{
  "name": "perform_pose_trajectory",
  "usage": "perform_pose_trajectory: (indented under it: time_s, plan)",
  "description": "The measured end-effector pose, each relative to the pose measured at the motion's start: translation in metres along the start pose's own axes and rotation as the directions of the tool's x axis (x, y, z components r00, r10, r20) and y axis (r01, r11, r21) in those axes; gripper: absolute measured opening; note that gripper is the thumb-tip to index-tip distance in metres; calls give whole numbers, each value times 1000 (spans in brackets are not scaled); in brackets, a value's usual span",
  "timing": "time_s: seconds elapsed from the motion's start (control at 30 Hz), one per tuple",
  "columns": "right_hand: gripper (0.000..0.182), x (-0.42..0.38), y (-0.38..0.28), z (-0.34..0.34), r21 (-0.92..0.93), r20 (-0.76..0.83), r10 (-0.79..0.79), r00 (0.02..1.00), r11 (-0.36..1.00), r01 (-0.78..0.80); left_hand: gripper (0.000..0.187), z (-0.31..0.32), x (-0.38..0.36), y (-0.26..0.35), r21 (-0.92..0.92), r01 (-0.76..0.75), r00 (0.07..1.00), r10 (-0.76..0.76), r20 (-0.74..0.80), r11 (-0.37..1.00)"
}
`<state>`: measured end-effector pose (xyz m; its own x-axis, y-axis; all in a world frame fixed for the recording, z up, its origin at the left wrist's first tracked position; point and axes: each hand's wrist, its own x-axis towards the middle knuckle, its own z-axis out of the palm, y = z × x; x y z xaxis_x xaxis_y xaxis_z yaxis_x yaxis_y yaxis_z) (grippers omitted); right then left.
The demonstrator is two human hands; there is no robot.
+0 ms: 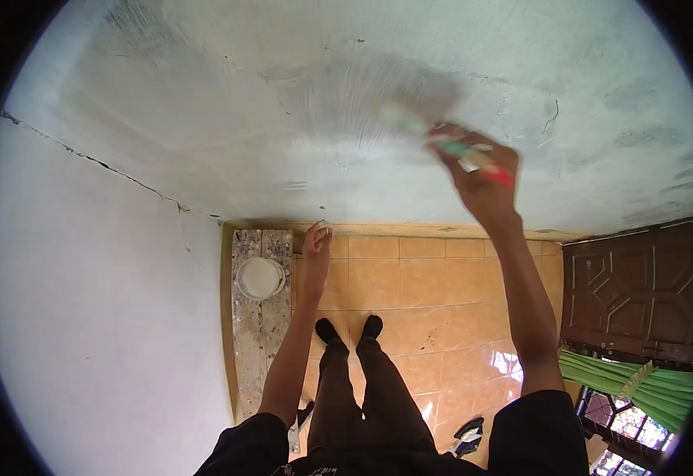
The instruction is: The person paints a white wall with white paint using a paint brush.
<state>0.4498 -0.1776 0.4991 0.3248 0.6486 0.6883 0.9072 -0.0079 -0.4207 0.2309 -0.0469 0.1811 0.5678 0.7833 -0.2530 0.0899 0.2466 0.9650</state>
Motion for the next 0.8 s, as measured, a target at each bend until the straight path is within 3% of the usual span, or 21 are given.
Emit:
perform_pose_trajectory:
  time_s: [0.07,0.17,0.2,0.27,0.37,0.43,0.5,0.6,0.67,0.77,0.8]
  plan:
    - [9,-10,-4,17,39,277,47,960,997,-60,43,-1,-1,5,15,2,1000,-2,0,1000]
    - [8,-33,41,47,-116,412,193,890,980,-159,44,6,-13,44,19,114,993,-114,-16,993]
    - [11,-26,50,46,-62,338,56,940,997,-37,45,8,-16,54,20,169,985,-169,-24,985]
    - [14,7,39,24,-413,422,371,827,891,-189,45,7,-8,31,29,112,994,-111,-14,993]
    - [13,24,24,-16,-165,81,119,990,981,-104,45,-2,9,-9,50,12,1000,-12,-3,999]
    - [11,34,4,-37,-75,-156,-28,987,997,16,45,-2,0,-10,53,10,1000,-10,-5,999]
    - [15,33,-17,-48,-41,-213,-15,977,999,6,45,-2,-10,8,50,52,999,-51,-17,997]
    - [13,14,0,-27,-67,36,-40,999,997,42,44,7,-17,17,-30,70,994,-72,-84,997]
    - [16,6,-4,-6,-69,345,240,907,971,-230,44,6,-11,7,36,56,998,-55,-31,998]
    - [18,-10,35,25,-312,362,170,916,949,-53,43,10,-13,7,72,44,999,-43,-3,996]
    - [18,-4,34,20,-347,312,207,927,933,-92,43,11,-13,8,74,39,999,-39,-2,997]
